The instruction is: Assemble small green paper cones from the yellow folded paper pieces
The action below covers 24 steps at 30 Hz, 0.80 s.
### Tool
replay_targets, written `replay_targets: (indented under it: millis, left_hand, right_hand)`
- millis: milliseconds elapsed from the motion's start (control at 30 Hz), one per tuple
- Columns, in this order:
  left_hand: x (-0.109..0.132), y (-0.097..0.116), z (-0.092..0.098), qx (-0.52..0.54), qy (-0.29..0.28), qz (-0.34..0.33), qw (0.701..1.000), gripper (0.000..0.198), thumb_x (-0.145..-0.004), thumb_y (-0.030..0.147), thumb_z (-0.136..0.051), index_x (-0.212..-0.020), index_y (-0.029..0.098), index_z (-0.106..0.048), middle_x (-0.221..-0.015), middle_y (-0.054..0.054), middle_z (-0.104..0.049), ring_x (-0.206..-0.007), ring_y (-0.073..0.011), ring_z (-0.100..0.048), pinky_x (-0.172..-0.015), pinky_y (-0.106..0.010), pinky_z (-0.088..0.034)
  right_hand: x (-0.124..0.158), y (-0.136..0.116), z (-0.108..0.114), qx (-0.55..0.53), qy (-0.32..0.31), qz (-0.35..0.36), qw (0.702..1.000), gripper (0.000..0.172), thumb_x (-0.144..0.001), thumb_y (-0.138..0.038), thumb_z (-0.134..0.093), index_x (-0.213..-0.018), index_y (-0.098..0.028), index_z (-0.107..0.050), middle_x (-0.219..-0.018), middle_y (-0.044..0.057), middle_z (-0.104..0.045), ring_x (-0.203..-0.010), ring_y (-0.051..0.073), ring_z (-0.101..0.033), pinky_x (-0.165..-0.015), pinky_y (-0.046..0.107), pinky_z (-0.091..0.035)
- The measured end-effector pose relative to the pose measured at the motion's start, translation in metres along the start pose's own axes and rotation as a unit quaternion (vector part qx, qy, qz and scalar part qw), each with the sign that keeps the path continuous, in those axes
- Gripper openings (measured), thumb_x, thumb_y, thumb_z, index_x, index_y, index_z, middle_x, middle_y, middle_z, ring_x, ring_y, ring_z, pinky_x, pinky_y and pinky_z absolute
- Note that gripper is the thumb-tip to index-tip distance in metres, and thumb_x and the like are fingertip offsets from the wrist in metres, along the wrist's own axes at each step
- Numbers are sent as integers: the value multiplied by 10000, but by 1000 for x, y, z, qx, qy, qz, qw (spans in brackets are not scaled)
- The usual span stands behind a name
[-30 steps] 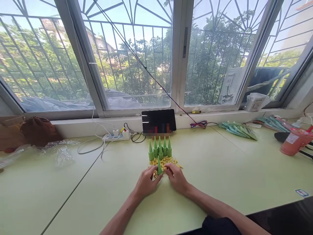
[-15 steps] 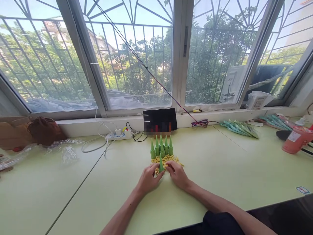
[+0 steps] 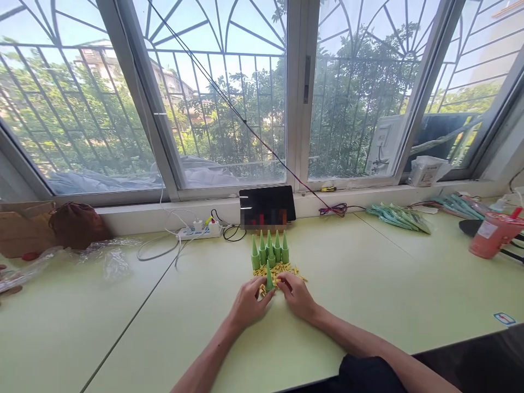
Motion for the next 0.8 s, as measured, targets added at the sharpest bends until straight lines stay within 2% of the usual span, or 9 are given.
replay_targets:
  millis: [200, 500, 800]
  left_hand:
    - [-1, 1, 1, -6, 1, -2, 1000, 114, -896, 290, -636, -881, 181, -664, -664, 22, -601, -538, -115, -501, -536, -232, -384]
    - [0, 1, 0, -7, -6, 13, 1000, 142, -908, 304, -604, -918, 180, -672, -657, 23, -596, -532, -117, -482, -534, -233, -390]
    - [1, -2, -3, -20, -20, 14, 1000, 141, -920, 318, -609, -897, 180, -630, -670, 21, -582, -544, -122, -479, -550, -241, -383]
  right_hand:
    - [-1, 1, 0, -3, 1, 3, 1000, 151, -1021, -298, -519, -1013, -214, -645, -924, 64, -719, -800, 214, -666, -728, 328, -529]
    - [0, -1, 2, -11, 3, -4, 1000, 136, -1003, -298, -536, -1033, -215, -639, -853, 46, -704, -673, 190, -615, -636, 307, -514]
    - [-1, 3, 0, -13, 2, -7, 1000, 136, -1002, -283, -529, -975, -215, -644, -830, 40, -694, -700, 194, -626, -662, 303, -516]
Point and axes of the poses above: each hand's wrist, its own x-axis away from the middle knuckle, its own z-axis out of the back of the hand, y = z × x, the point moved 6 cm from there along -x, towards the middle knuckle
